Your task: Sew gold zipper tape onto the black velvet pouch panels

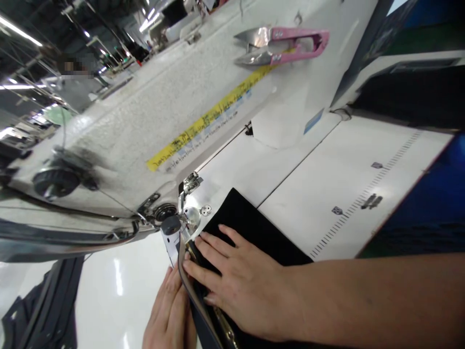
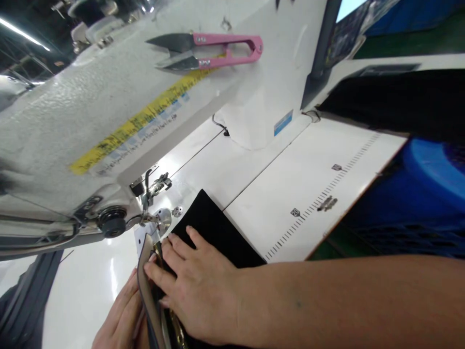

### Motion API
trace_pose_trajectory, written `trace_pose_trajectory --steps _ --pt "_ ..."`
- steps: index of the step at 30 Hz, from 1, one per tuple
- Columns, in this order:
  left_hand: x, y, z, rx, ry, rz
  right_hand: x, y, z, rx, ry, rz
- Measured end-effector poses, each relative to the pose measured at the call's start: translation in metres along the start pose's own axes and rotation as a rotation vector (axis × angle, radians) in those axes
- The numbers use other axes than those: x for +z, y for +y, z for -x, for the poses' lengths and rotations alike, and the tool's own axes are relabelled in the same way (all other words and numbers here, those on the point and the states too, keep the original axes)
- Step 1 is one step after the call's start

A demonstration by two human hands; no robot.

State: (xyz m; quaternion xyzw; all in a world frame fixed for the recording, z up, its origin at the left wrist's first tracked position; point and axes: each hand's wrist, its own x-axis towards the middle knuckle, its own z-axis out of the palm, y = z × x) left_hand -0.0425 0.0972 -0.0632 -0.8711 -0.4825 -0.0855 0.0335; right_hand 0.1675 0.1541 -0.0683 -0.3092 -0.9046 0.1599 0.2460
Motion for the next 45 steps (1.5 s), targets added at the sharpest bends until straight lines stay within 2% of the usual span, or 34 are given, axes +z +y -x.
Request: trace_pose_trajectory --steps 8,12,15,24,29,36,45 --pt "-0.003 -0.005 -0.003 0.05 -0.024 -0.037 -0.001 -0.001 0.0 0.003 0.004 0.002" --pt "-0.006 0.0 -0.008 0.062 -0.022 -0.061 -0.001 -0.001 0.001 0.009 0.016 0.028" --pt "-0.007 0.007 -0.013 0.051 -0.019 -0.075 0.0 0.0 0.003 -0.039 -0.016 0.093" --pt "0.0 0.019 -0.01 0.0 0.183 -0.114 0.001 -0.005 0.005 -0.093 -0.056 0.142" --pt "0.0 0.02 -0.008 0.034 0.18 -0.137 0.0 -0.006 0.005 -0.128 -0.067 0.212" --pt "0.007 0.024 -0.008 0.002 0.205 -0.168 0.001 -0.006 0.006 -0.138 -0.066 0.258" --pt "0.001 0.027 -0.013 0.03 0.21 -0.24 0.0 -0.007 0.003 -0.055 -0.092 0.142"
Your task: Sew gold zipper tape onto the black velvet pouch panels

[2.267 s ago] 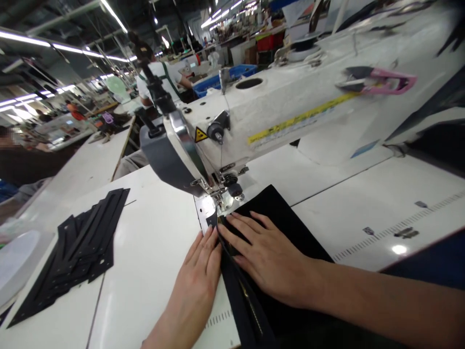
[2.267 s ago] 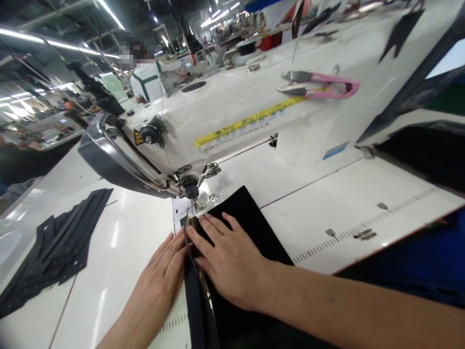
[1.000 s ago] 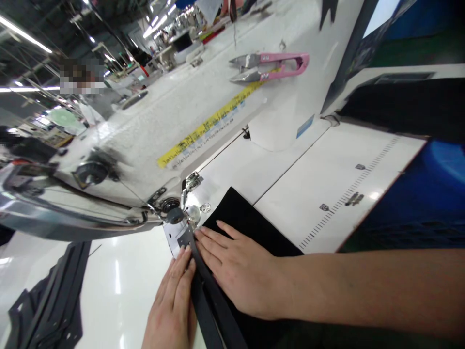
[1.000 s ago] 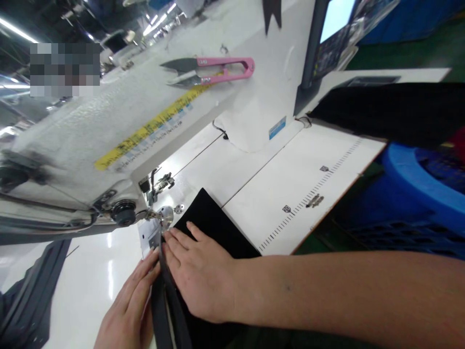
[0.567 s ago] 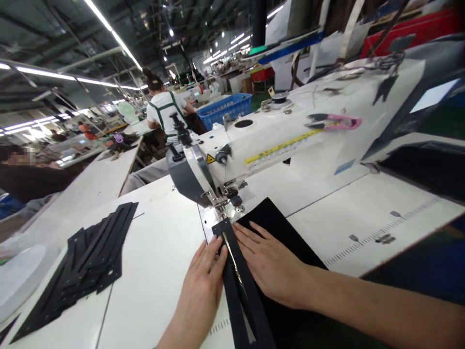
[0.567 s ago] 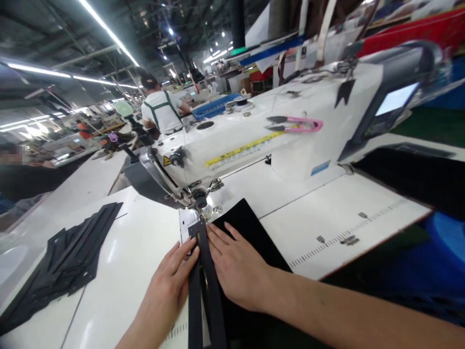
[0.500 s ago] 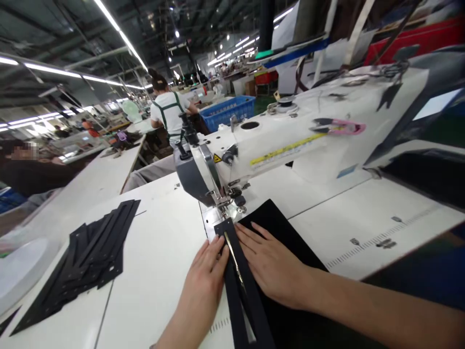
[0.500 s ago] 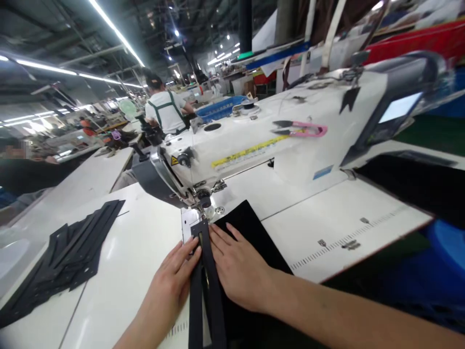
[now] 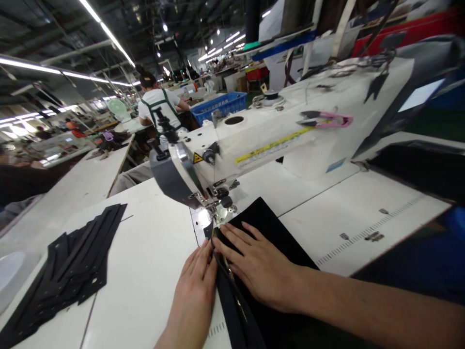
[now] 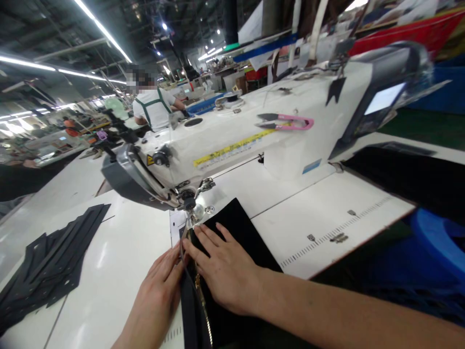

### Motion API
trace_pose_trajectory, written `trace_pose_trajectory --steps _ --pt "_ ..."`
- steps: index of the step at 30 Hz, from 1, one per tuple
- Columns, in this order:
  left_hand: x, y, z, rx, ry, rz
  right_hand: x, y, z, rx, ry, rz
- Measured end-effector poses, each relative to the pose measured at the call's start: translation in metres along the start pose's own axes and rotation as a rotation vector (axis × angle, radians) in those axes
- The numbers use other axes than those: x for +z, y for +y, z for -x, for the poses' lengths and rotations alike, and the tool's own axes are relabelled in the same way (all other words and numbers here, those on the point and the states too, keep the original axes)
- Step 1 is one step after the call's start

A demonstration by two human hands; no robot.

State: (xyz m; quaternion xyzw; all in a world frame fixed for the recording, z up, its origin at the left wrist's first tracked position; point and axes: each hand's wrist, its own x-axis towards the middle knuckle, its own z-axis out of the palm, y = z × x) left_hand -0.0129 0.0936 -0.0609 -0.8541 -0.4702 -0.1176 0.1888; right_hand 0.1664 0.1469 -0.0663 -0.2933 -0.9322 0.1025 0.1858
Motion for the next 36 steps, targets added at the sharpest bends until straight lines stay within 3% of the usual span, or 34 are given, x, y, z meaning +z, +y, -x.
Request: trace_pose_trajectory --steps 10,14,17,29,36 --pt "0.013 -0.016 0.012 0.056 -0.011 0.021 -0.01 0.006 0.002 0.009 0.008 -0.149" --pt "0.008 -0.02 0.009 0.099 -0.095 -0.018 -0.008 0.007 0.002 0.013 0.035 -0.159" --pt "0.005 -0.017 0.005 0.111 -0.074 -0.016 -0.005 0.007 0.001 0.008 0.046 -0.131" --pt "0.005 -0.001 0.003 0.0 -0.036 0.093 -0.002 -0.004 0.01 -0.005 -0.017 0.041" --pt "0.012 -0.002 -0.02 -0.069 -0.073 0.089 0.001 0.016 -0.004 -0.015 -0.014 0.111"
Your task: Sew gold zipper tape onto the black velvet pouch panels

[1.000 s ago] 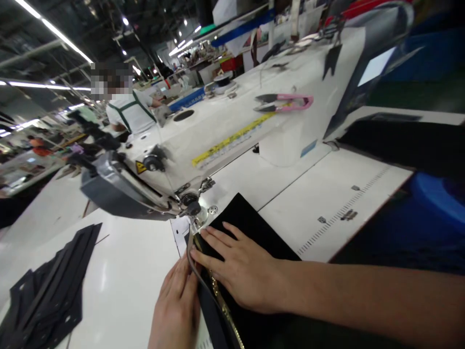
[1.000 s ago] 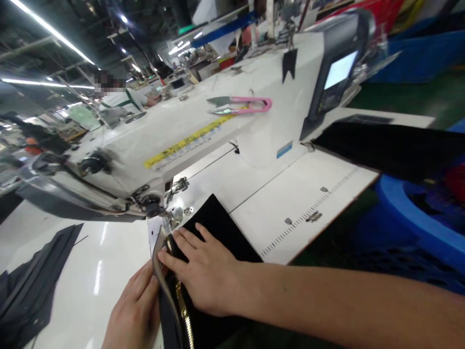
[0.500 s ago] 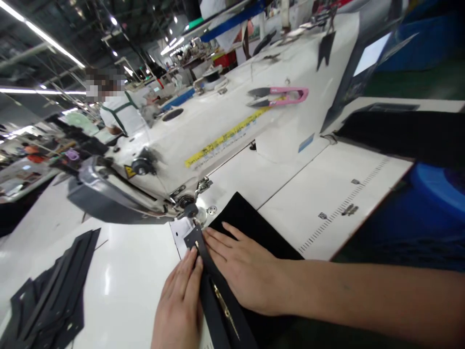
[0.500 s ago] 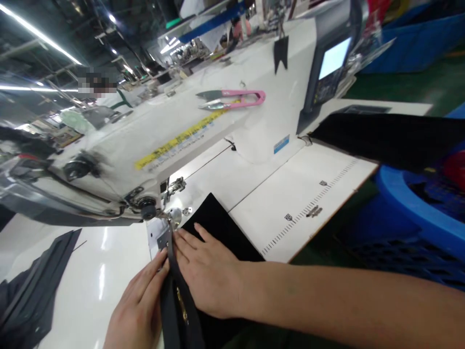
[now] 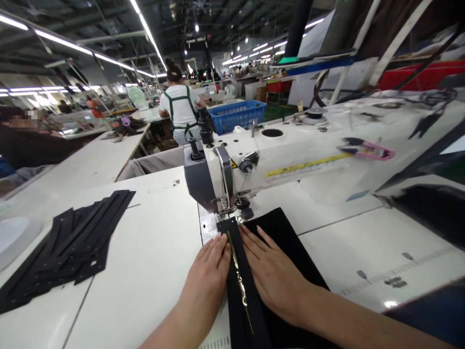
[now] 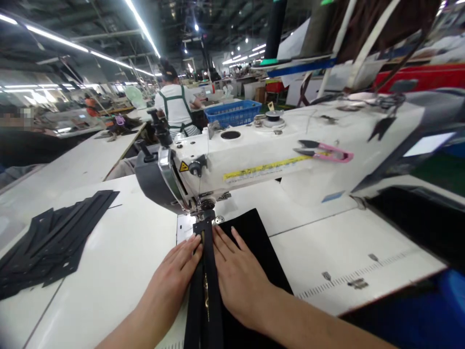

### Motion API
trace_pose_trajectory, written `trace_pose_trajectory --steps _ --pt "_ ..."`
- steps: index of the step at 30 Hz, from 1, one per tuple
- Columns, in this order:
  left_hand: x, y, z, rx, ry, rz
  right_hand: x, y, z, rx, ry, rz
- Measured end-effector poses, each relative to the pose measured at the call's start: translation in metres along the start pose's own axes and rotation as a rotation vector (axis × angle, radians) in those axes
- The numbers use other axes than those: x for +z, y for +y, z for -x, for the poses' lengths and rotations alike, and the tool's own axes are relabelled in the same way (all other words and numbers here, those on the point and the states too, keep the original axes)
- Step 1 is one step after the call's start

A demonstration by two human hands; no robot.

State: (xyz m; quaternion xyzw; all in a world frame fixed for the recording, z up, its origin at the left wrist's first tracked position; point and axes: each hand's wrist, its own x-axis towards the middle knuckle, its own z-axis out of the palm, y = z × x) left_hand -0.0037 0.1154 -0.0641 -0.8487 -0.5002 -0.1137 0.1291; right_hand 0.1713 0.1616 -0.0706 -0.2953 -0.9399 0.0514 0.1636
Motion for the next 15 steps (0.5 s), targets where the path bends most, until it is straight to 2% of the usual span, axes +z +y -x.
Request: trace_pose_trajectory --steps 6,15 --pt "0.011 -0.012 -0.017 0.011 0.058 -0.03 0.001 0.018 -0.016 -0.012 -0.023 0.003" --pt "0.018 -0.014 -0.013 -0.006 0.056 0.013 0.004 0.02 -0.015 -0.028 0.009 0.008"
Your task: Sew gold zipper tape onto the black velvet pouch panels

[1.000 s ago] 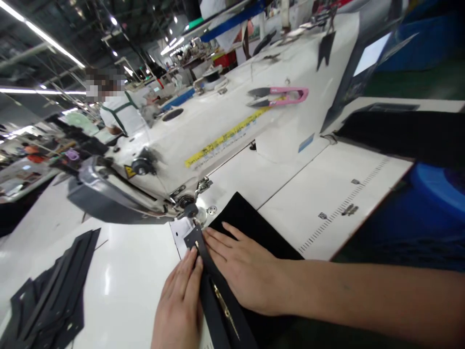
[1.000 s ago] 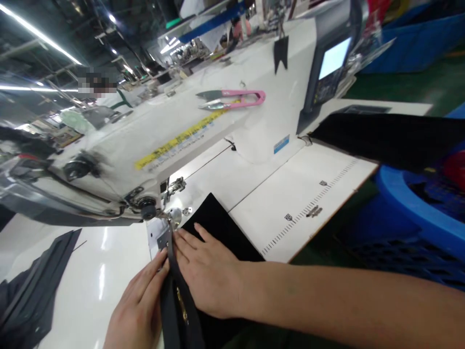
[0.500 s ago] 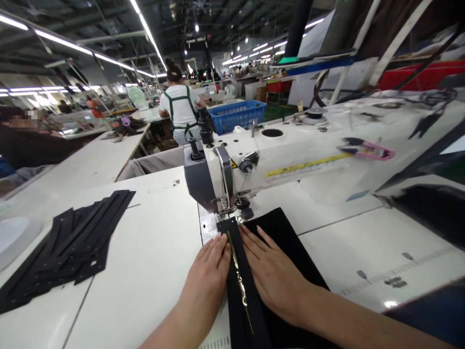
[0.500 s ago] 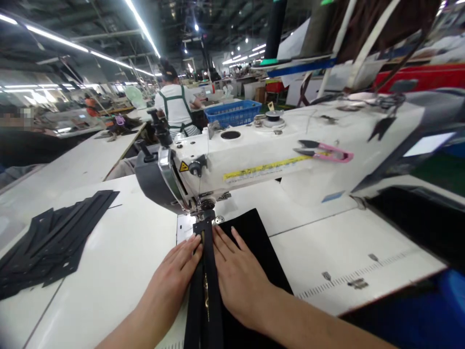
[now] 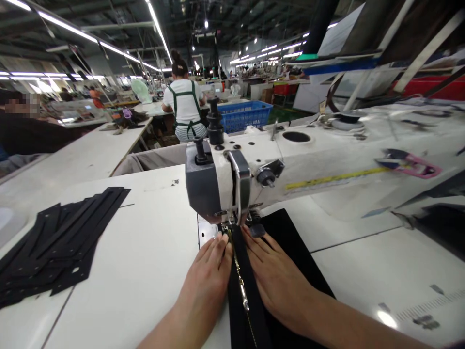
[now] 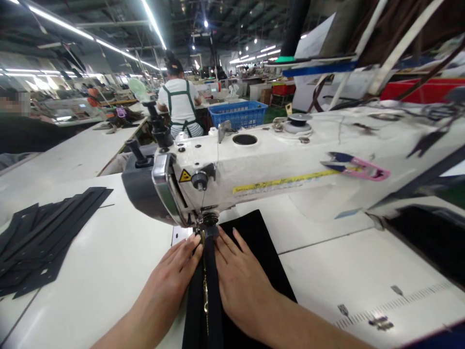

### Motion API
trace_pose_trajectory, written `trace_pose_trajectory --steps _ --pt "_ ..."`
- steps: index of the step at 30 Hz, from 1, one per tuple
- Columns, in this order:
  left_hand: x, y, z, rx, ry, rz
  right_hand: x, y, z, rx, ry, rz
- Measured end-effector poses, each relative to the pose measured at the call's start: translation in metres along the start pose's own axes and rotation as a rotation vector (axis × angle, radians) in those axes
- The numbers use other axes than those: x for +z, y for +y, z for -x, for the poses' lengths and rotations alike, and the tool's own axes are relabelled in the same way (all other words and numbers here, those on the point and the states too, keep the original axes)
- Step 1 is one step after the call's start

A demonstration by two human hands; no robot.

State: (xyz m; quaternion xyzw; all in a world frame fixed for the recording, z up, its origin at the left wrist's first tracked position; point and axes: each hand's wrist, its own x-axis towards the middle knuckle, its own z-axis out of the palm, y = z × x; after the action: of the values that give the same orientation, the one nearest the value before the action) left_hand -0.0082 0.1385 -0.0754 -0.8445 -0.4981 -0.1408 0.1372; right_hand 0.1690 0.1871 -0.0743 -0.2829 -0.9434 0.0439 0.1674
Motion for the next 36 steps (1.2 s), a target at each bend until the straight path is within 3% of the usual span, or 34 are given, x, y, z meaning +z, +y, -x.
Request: trace_pose_trajectory --steps 12,30,36 --pt "-0.007 0.003 -0.008 -0.006 -0.022 0.023 -0.004 0.001 -0.001 0.028 -0.075 -0.009" --pt "-0.008 -0.005 -0.016 -0.063 -0.007 0.14 0.003 0.008 -0.011 -0.022 -0.023 -0.027" --pt "-0.008 -0.009 -0.02 -0.133 -0.017 0.172 -0.015 0.006 -0.003 -0.065 0.075 -0.145"
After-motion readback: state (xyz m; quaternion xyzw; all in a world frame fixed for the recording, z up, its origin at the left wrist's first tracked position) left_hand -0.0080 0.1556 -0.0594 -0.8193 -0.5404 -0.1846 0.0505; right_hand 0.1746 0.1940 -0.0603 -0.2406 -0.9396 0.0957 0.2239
